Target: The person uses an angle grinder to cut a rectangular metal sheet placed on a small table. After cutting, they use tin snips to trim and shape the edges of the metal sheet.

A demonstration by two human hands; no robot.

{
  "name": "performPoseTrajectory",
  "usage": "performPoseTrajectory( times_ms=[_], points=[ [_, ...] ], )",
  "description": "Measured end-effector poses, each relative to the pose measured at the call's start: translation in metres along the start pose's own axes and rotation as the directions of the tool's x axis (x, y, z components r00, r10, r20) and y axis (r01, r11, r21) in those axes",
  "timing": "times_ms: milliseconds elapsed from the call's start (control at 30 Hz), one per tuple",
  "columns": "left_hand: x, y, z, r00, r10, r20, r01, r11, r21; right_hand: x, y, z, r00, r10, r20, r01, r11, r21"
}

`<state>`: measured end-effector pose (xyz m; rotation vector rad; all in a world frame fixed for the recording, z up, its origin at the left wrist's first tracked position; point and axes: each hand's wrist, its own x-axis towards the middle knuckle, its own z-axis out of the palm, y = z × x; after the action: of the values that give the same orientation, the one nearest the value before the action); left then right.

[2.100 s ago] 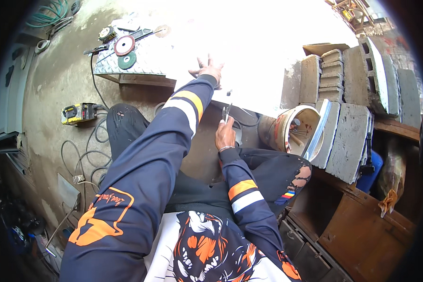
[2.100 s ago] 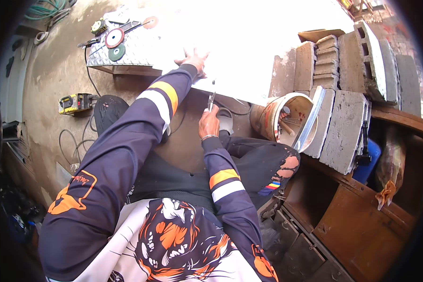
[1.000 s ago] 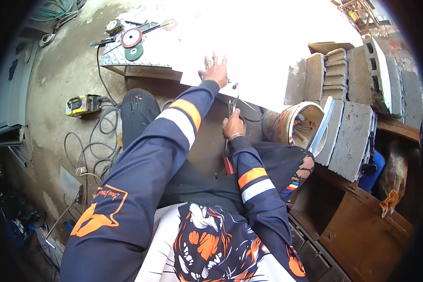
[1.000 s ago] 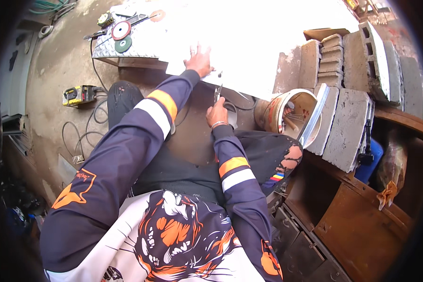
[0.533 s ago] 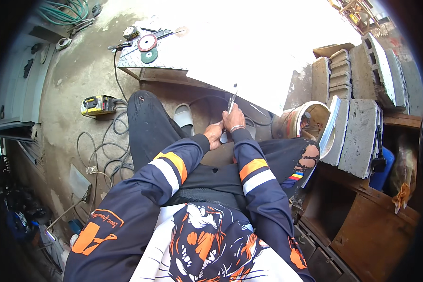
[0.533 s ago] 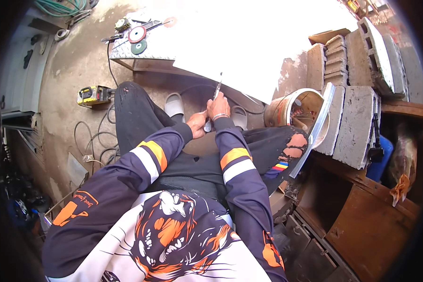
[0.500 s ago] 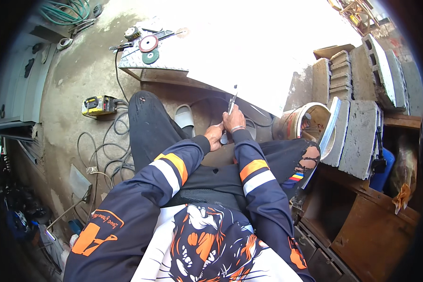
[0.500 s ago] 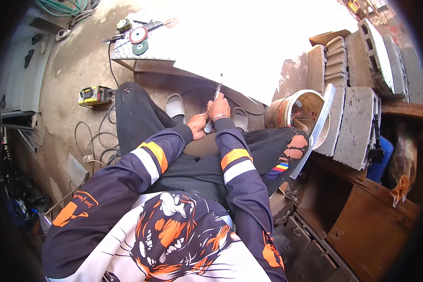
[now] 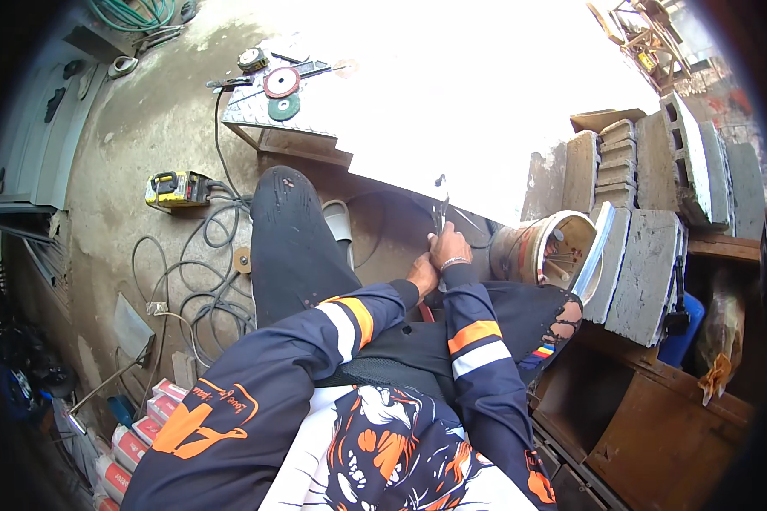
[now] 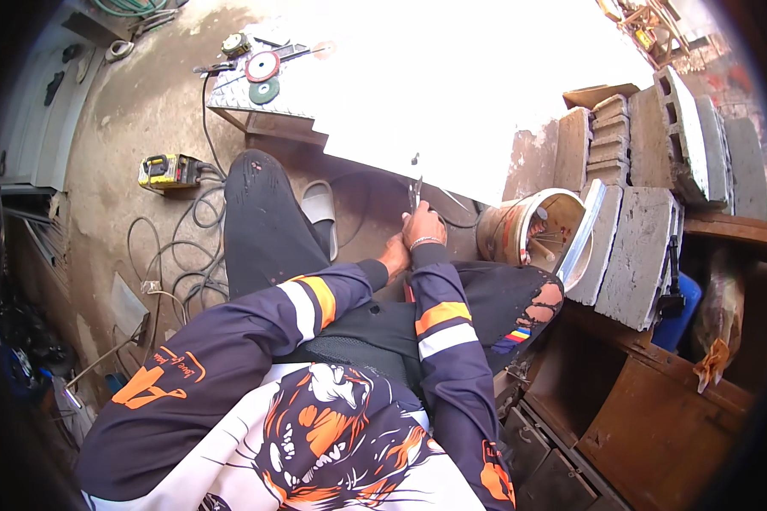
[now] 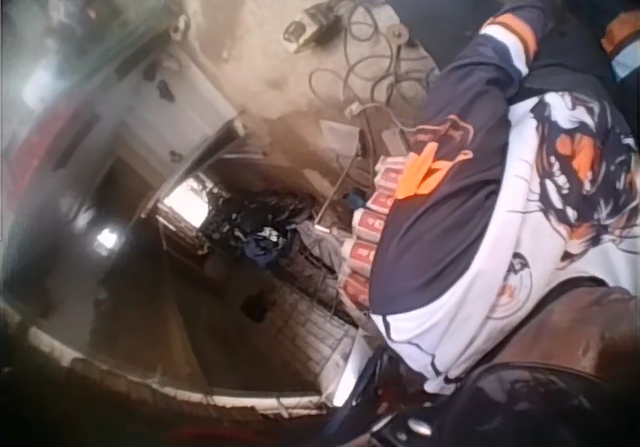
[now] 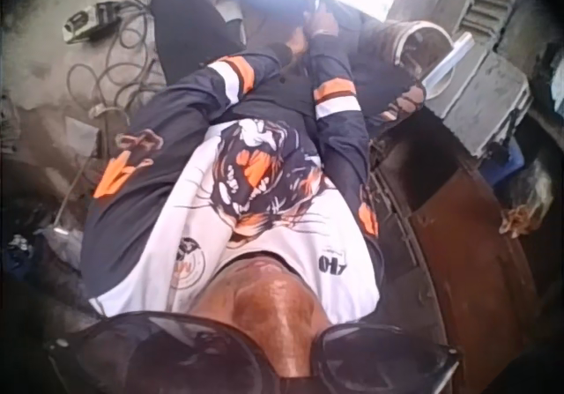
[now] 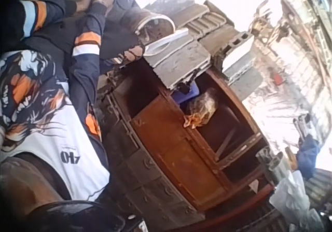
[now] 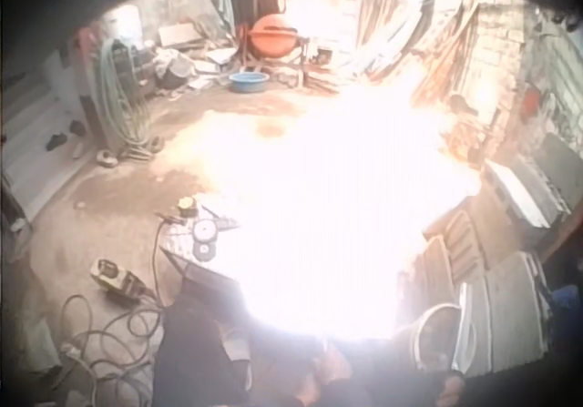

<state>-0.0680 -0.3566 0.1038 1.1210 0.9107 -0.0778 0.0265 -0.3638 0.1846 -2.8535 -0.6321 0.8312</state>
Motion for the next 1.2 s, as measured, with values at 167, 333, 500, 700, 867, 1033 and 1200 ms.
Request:
performPoseTrajectory(
  times_ms=[167,333,500,700,867,1033,1200],
  points=[
    [0.020,-0.024,-0.007,0.994,0.071,-0.078,-0.074,0.996,-0.042,-0.005,-0.021,-0.005,0.999,0.015,0.029,-0.015,1.000,0.002],
    [-0.013,0.014,-0.006,0.996,0.072,-0.050,-0.060,0.976,0.209,0.003,0.003,-0.002,0.999,0.006,0.032,-0.008,0.999,0.046],
    [-0.012,0.023,-0.014,0.991,0.114,-0.076,-0.078,0.928,0.365,0.005,-0.010,-0.010,0.996,-0.030,0.079,0.027,0.999,0.037],
    [-0.014,0.028,-0.022,0.990,0.112,-0.090,-0.067,0.915,0.397,0.004,-0.011,-0.004,0.999,-0.007,0.035,0.005,0.998,0.055],
    [-0.024,0.037,-0.023,0.989,0.107,-0.105,-0.059,0.924,0.378,0.000,-0.014,0.001,1.000,-0.004,-0.014,0.005,0.999,0.040],
    [-0.021,0.036,-0.022,0.989,0.107,-0.106,-0.056,0.915,0.400,-0.002,-0.013,-0.001,1.000,0.006,-0.030,-0.005,0.999,0.034],
    [0.010,0.006,-0.033,0.998,-0.066,0.014,0.064,0.991,0.118,-0.003,-0.032,-0.008,0.997,-0.075,-0.008,0.075,0.997,0.020]
  ],
)
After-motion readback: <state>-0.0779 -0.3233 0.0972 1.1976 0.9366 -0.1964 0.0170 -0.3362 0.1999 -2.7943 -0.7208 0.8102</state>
